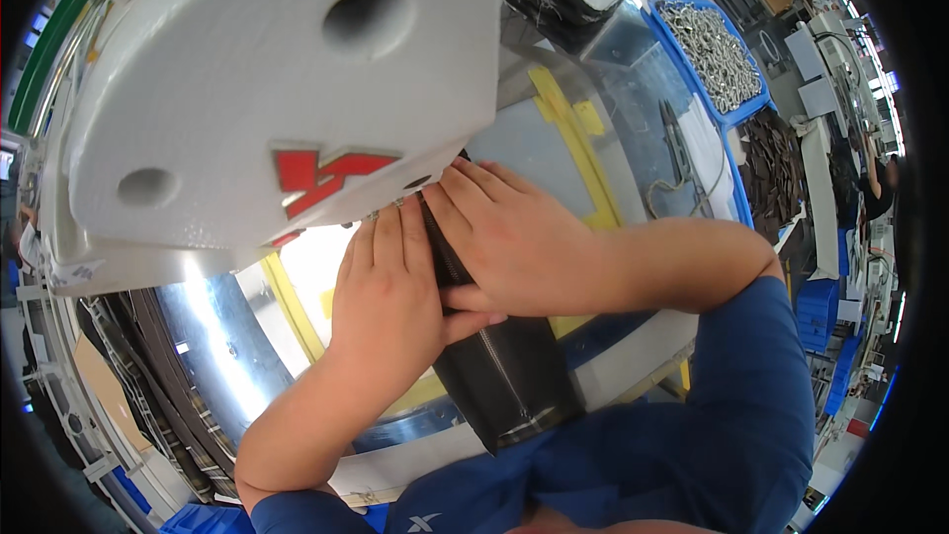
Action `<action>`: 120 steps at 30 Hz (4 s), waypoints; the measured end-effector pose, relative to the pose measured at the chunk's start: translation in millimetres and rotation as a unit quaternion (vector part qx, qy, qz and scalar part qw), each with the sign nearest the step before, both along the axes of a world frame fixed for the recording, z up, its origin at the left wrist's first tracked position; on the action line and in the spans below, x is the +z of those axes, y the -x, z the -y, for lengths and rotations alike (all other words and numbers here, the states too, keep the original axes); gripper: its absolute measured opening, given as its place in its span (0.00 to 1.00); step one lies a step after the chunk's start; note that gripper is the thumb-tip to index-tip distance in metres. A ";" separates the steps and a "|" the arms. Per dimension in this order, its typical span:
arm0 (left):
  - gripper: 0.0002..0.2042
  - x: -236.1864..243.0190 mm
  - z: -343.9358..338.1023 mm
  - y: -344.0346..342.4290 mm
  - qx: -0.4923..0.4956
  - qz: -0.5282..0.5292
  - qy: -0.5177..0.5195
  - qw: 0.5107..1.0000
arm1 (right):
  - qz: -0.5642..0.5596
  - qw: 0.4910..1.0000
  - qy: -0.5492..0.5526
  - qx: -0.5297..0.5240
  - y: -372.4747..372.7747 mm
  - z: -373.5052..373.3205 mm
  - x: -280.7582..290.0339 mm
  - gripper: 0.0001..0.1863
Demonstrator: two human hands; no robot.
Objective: The person operates an industrial sewing machine to stitch a zipper onto a black pouch. They repeatedly align the zipper, sew the seam, and trim the excess thread. The person also handles a plaid fabric pouch, aligning it with the zipper before sewing. The finished pouches are placed into a blue bin.
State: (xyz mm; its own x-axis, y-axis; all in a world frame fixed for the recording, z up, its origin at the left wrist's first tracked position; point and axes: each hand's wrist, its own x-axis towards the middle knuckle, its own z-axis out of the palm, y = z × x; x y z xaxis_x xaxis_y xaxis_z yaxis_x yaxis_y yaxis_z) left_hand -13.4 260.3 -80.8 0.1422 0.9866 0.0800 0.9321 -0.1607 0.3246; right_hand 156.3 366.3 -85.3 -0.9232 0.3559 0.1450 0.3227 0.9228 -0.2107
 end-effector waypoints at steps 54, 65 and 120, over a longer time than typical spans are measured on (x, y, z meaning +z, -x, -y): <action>0.38 12.4 10.2 -0.5 0.115 0.563 0.094 0.813 | -0.132 0.981 -0.136 -0.043 -53.7 -11.3 91.5 0.08; 0.17 9.4 25.9 2.0 0.186 0.558 0.095 0.803 | -0.188 0.973 0.127 0.051 -25.5 -7.1 33.4 0.11; 0.05 4.3 40.6 10.8 0.138 0.420 0.000 0.897 | -0.208 0.887 0.409 0.048 -13.8 -3.9 8.9 0.07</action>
State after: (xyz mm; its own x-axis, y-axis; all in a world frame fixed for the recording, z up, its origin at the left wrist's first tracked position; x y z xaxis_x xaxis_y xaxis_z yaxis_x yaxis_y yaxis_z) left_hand -24.2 219.6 -76.5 -0.2177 0.9750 0.0435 0.3632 0.0395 0.9309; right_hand 170.1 370.3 -76.3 -0.8822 0.4216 0.2097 -0.0119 0.4252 -0.9050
